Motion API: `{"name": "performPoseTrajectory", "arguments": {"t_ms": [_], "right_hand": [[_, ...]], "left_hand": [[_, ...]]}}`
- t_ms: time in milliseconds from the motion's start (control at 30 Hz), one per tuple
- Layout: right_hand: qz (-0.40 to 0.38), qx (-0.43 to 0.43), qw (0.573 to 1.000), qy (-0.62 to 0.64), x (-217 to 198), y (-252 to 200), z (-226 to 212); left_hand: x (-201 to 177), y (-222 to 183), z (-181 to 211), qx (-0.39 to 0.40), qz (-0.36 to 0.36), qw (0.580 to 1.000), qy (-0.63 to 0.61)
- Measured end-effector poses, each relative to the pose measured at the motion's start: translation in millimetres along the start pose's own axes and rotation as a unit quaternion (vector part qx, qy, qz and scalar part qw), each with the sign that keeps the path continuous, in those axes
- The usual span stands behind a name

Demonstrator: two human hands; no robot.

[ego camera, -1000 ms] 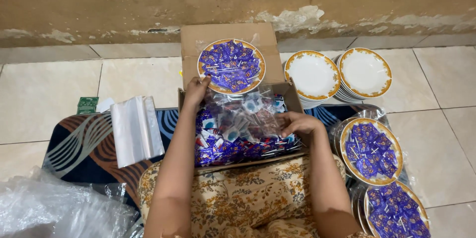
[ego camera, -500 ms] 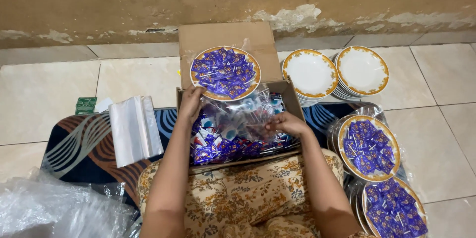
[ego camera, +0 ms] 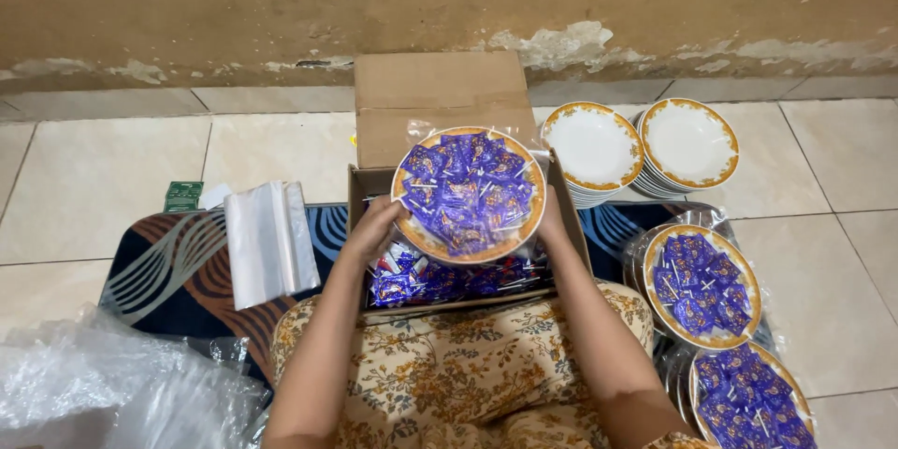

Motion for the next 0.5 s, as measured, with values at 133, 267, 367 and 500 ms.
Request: {"name": "performPoseTrajectory", "arguments": {"t_ms": [133,267,367,500], "right_hand": [[0.017,-0.033,0.993,0.11,-13,-57,-80],[-0.055,0.111,0.806,0.579,-10,-104,-129],[-0.085,0.13,0.803,0.575,-19,-122,-144],[0.04,0.166,0.876,0.45,-41,-124,-92]], "left_hand": [[11,-22,13,0.004,0.007,1.0,0.012],[19,-22,20,0.015,-0.007,0.999,0.035],[46,-46,37,0.004,-0.04,0.994,0.101],[61,-47,8,-0.035,-0.089,0.99,0.106]]}}
Point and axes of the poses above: each hand's wrist, its own y-axis towards the middle knuckle, its own x-axis out of the palm, z = x × y, the point moved 10 cm from there along y, towards the middle knuckle
